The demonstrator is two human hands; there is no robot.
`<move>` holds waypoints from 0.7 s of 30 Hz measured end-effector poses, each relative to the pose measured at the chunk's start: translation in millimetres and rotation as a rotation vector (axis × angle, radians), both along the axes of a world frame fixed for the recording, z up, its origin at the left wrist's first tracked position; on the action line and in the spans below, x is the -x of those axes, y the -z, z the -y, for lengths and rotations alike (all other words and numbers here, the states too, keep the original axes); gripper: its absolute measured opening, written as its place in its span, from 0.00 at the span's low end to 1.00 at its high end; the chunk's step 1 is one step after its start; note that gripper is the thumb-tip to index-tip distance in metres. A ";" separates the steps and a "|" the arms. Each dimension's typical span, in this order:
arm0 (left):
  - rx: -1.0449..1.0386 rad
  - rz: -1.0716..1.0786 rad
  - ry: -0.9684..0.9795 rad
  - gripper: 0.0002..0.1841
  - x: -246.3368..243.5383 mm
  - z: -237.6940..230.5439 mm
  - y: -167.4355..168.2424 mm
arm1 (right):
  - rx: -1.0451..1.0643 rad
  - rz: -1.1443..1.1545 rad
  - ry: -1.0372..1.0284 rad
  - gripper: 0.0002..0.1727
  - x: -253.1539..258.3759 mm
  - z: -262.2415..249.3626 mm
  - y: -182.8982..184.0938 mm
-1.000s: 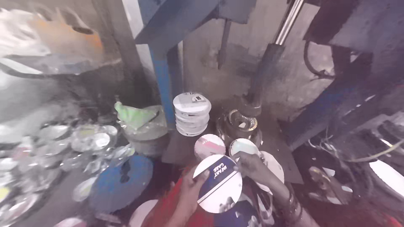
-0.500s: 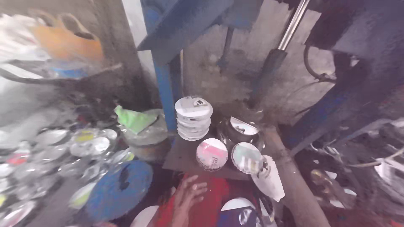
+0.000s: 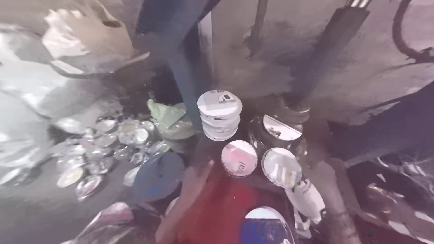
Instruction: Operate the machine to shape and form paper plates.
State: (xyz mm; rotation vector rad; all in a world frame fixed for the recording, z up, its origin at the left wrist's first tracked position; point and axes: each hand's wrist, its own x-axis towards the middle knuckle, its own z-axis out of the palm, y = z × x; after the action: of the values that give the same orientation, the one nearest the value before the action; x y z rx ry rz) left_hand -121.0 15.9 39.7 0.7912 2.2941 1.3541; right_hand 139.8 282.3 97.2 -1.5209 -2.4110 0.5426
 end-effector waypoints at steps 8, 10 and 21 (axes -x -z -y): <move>0.606 -0.017 0.154 0.35 9.5 -90.2 -50.1 | -0.034 -0.225 -0.044 0.23 -4.5 20.5 42.1; 0.498 0.081 0.139 0.32 5.9 -97.1 -39.2 | -0.088 -0.414 -0.107 0.25 -9.7 27.0 49.8; -0.618 0.914 0.349 0.09 -57.8 -38.2 -4.1 | -0.379 -0.680 -0.119 0.19 4.8 101.6 49.7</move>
State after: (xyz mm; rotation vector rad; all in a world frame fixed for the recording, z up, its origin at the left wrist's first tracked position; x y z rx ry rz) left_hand -63.2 54.2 43.8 0.5172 1.0059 1.7653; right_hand 135.0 180.7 47.6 -0.8556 -1.9282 0.4866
